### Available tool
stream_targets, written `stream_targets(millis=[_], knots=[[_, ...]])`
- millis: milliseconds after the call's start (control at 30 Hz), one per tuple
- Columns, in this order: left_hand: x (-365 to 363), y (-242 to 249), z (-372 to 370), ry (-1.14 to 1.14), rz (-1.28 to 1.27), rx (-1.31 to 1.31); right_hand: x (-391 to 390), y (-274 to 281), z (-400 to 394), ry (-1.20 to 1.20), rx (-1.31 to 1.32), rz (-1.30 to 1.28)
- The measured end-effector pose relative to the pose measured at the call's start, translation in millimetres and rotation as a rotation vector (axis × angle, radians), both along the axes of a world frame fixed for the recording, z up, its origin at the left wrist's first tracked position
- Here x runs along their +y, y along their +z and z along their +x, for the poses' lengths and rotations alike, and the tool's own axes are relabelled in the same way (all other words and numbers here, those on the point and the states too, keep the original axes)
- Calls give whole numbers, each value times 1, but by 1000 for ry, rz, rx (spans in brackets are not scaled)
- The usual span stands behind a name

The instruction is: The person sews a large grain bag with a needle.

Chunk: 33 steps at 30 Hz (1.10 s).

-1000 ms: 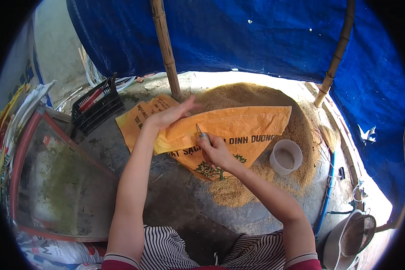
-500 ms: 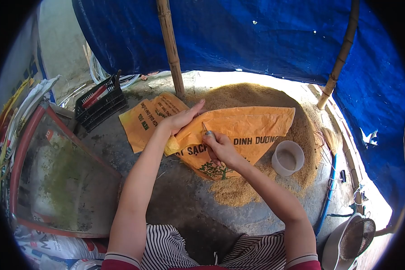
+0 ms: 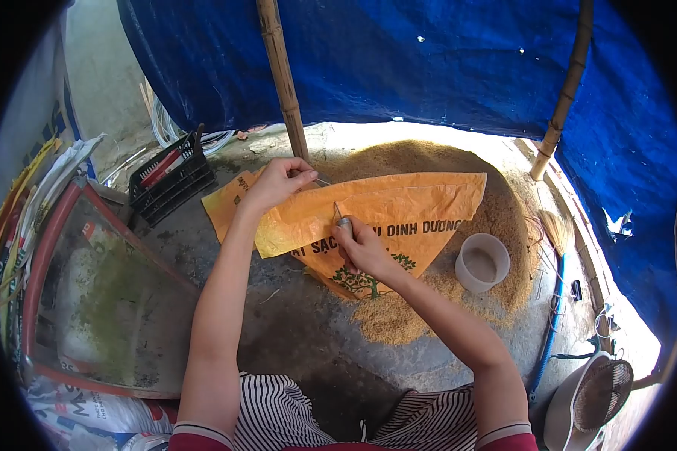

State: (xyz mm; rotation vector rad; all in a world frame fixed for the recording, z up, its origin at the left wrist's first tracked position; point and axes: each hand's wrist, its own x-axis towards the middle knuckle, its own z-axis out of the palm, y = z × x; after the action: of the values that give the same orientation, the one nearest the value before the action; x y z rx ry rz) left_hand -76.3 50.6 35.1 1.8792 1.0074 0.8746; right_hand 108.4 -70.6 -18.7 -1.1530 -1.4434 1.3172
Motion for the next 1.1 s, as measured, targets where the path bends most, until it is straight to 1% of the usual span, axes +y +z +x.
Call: stream_targets(millis=[33, 67, 133, 167, 300, 367, 400, 433, 467, 500, 533, 567, 633, 700, 767, 867, 1000, 1100], knots=[[-6, 5, 2, 38, 49, 61, 2, -7, 0, -40, -57, 67], [-12, 11, 4, 76, 100, 122, 7, -17, 0, -42, -56, 70], [-17, 16, 5, 59, 100, 165, 13, -28, 1, -193, -291, 461], [-20, 19, 6, 45, 99, 205, 14, -34, 3, -197, -293, 463], [-39, 35, 7, -15, 98, 167, 13, -32, 3, -230, -302, 465], [-48, 38, 10, 33, 219, 304, 16, -36, 4, -223, -308, 484], [-48, 34, 10, 35, 219, 304, 17, -38, 3, -194, -247, 437], [-45, 26, 11, 35, 283, 287, 19, -40, 3, -167, -187, 389], [-43, 21, 12, 34, 347, 269, 20, -42, 3, -166, -187, 389], [-44, 23, 11, 34, 346, 270, 18, -39, 3, -136, -129, 333], [-45, 28, 10, 51, 280, 249, 17, -35, 3, -107, -72, 276], [-45, 30, 9, 67, 214, 227, 15, -32, 2, -109, -70, 275], [-37, 24, 9, 81, 179, 189, 12, -26, 2, -72, 17, 159], [-35, 23, 10, 97, 147, 149, 12, -26, 2, -74, 13, 165], [-38, 25, 12, 128, 230, 150, 12, -28, 1, -73, 8, 171], [-33, 19, 13, 105, 275, 111, 12, -30, 1, -85, -14, 197], [-38, 21, 14, 108, 247, 109, 13, -30, 1, -78, -19, 202], [-40, 22, 16, 149, 244, 157, 13, -30, 1, -59, -16, 200]])
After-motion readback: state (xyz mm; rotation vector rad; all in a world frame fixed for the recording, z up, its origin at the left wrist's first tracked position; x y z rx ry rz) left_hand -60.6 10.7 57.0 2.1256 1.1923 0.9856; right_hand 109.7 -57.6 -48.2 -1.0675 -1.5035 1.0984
